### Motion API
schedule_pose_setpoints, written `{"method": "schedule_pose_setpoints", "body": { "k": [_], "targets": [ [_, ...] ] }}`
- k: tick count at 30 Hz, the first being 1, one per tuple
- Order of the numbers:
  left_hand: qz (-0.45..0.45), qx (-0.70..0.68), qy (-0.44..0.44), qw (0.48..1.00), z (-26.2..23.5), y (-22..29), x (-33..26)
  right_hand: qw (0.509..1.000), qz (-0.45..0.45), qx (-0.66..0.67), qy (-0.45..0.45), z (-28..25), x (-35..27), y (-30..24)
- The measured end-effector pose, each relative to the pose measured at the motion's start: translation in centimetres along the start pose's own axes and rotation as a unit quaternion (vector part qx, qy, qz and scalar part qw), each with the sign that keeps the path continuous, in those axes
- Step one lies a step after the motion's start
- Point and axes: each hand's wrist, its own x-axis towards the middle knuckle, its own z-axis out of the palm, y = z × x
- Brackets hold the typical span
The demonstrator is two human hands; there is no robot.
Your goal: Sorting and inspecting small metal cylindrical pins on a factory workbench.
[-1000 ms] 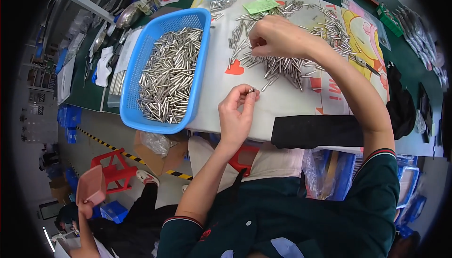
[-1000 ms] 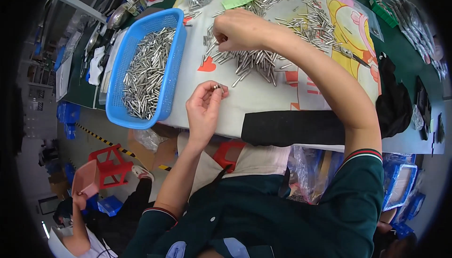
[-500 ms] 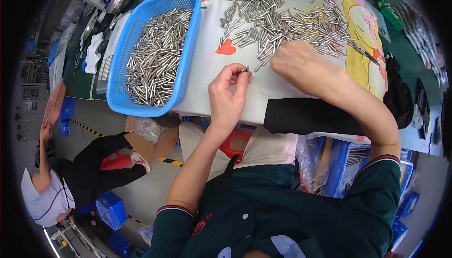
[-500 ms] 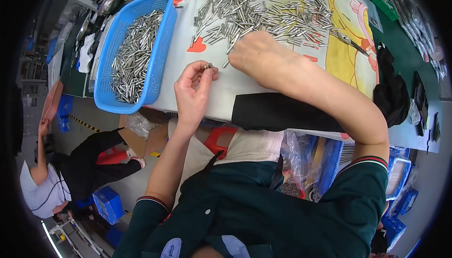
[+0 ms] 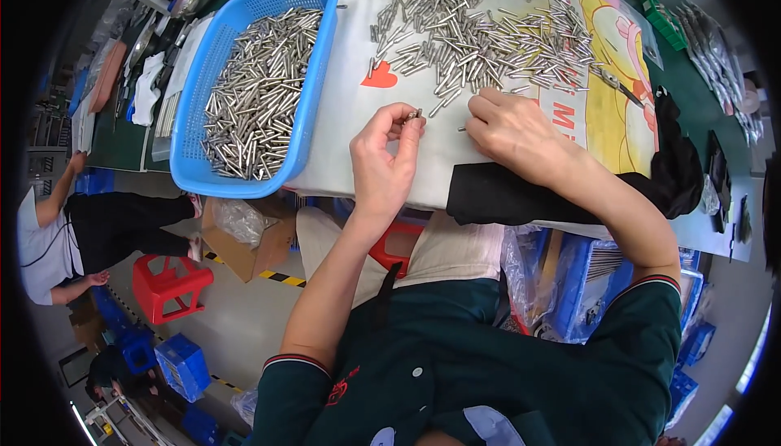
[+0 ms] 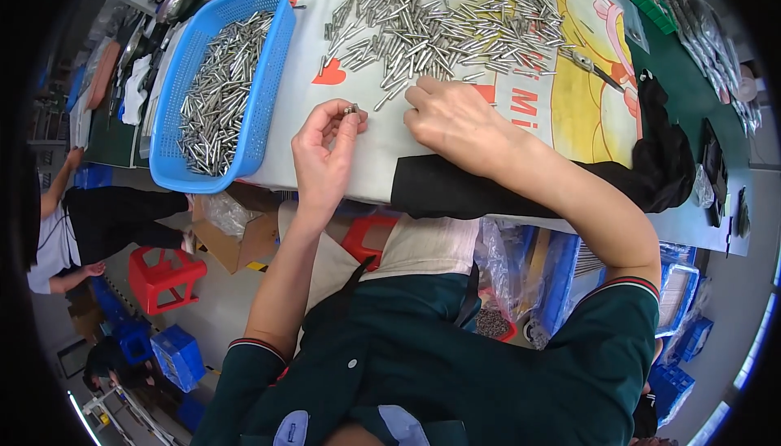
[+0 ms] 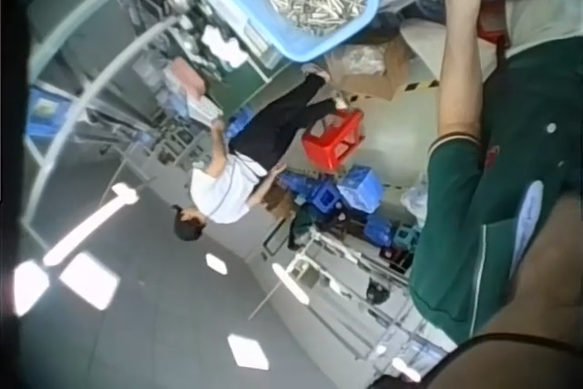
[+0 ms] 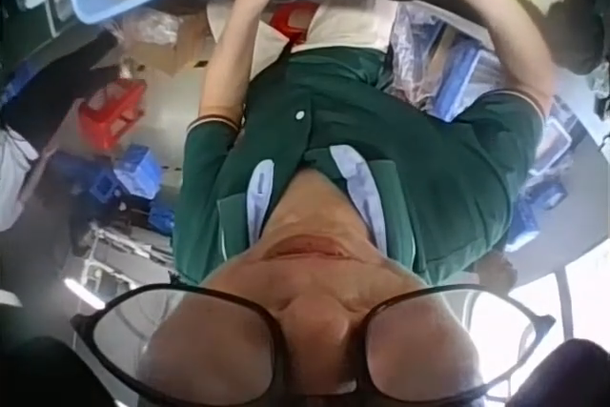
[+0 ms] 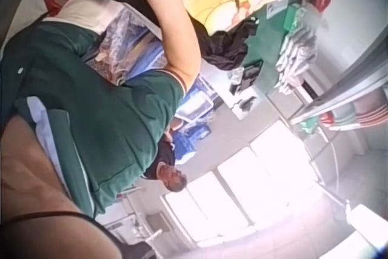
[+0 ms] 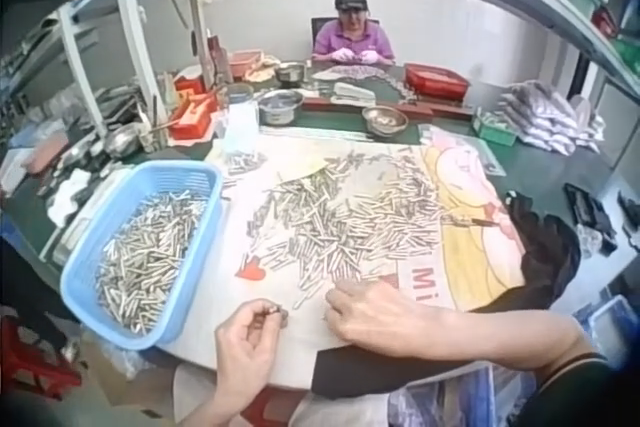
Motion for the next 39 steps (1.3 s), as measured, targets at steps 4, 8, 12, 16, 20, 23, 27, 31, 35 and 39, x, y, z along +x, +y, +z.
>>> {"method": "schedule_pose_setpoints", "body": {
  "k": [4,8,12,16,20,23,27,31,35,39],
  "targets": [
    [0.009,-0.010,0.003,1.000,0.1,-0.2,-0.1,1.000,-0.010,-0.024,-0.006,-0.6,0.5,0.1],
    [0.002,0.005,0.002,1.000,0.0,0.1,0.0,1.000,-0.001,0.023,0.008,-1.7,1.1,-0.1],
    [0.013,0.010,0.007,1.000,-0.1,-0.3,0.1,1.000,0.005,-0.010,-0.022,-0.9,0.9,-0.6],
    [0.019,0.021,0.004,1.000,0.0,-0.1,0.0,0.999,-0.021,-0.037,-0.021,-0.6,1.2,-0.2],
    [0.029,0.020,0.005,0.999,0.2,-0.4,0.1,0.999,-0.031,-0.023,-0.018,-0.3,1.7,0.2],
    [0.053,-0.009,0.043,0.998,0.4,-0.6,0.1,0.998,-0.044,-0.034,0.003,-0.2,2.1,0.7],
    [0.057,0.007,0.037,0.998,0.5,-0.3,0.0,0.997,-0.047,-0.035,0.045,-0.2,3.4,2.0],
    [0.042,0.042,0.007,0.998,0.0,-0.2,0.0,0.996,-0.084,-0.028,0.033,0.5,4.3,2.8],
    [0.037,0.043,0.005,0.998,0.0,-0.1,0.1,0.992,-0.109,-0.065,-0.010,0.2,5.0,2.6],
    [0.063,0.024,0.016,0.998,0.1,-0.2,0.2,0.992,-0.103,-0.066,0.029,0.6,5.3,2.6]
  ]
}}
